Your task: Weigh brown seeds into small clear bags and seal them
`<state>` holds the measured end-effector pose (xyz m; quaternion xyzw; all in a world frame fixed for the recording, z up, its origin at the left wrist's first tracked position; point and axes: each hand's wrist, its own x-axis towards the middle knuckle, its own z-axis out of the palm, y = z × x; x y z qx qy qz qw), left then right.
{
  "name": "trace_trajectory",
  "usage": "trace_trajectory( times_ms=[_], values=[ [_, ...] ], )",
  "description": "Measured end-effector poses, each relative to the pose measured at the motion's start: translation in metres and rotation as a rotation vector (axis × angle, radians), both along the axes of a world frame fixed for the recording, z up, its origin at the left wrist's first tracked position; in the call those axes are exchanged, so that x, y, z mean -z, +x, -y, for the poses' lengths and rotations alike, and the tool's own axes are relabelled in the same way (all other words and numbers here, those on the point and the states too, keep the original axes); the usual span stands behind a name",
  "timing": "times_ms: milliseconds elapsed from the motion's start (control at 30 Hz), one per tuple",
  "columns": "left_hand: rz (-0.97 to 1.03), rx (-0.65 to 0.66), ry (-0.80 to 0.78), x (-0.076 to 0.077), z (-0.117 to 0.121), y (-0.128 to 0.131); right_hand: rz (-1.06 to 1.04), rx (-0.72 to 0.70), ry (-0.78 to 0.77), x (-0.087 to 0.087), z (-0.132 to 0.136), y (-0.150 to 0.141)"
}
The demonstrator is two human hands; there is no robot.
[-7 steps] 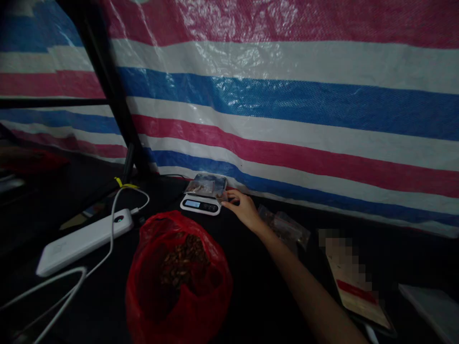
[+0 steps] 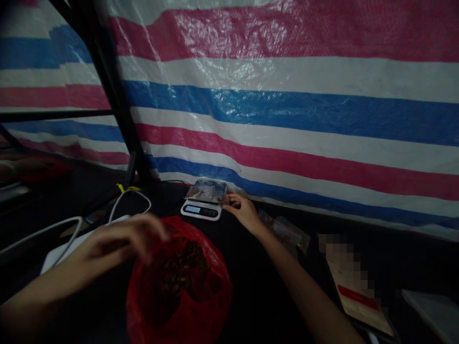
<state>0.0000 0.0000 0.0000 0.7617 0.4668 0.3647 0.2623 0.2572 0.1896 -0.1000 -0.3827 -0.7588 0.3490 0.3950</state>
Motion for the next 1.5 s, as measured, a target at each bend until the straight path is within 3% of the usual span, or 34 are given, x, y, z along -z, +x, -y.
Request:
trace_trajectory(
  times_ms=[67,133,233,300,400,533,633,867,1033,1233,1367,1433,1500],
  values=[
    [-0.064,0.047,0.13,0.003,-0.049,0.001,-0.002,0.019,-0.005,0.0,-0.001,0.0],
    [-0.128,0.036,0.249,0.017,-0.1,0.0,0.016,0.046,0.009,-0.001,0.0,0.001],
    [-0.27,0.025,0.232,0.045,-0.166,-0.004,0.074,0.082,0.048,-0.007,0.004,0.003],
    [-0.37,0.055,0.203,0.059,-0.194,-0.004,0.1,0.104,0.058,-0.011,0.006,0.004],
    [-0.456,0.103,0.207,0.07,-0.215,0.002,0.106,0.132,0.061,-0.015,0.005,0.006],
    [-0.375,0.163,0.133,0.074,-0.221,0.013,0.157,0.154,0.091,-0.018,-0.004,0.004],
    [-0.136,0.187,0.03,0.075,-0.219,0.019,0.285,0.185,0.182,-0.027,-0.011,-0.001],
    [0.356,0.326,-0.148,0.068,-0.208,0.026,0.625,0.177,0.55,-0.075,-0.006,-0.021],
    [0.479,0.32,-0.192,0.071,-0.21,0.027,0.9,0.111,0.876,-0.104,0.004,-0.037],
    [0.493,0.292,-0.234,0.068,-0.21,0.026,1.2,0.025,1.232,-0.115,0.012,-0.05],
    [0.357,0.305,-0.177,0.059,-0.208,0.019,1.157,0.106,1.234,-0.12,0.021,-0.043],
    [0.253,0.292,-0.121,0.059,-0.208,0.014,1.066,0.154,1.13,-0.122,0.032,-0.036],
    [0.118,0.26,-0.09,0.059,-0.206,0.008,0.953,0.093,0.971,-0.121,0.047,-0.031]
  ],
)
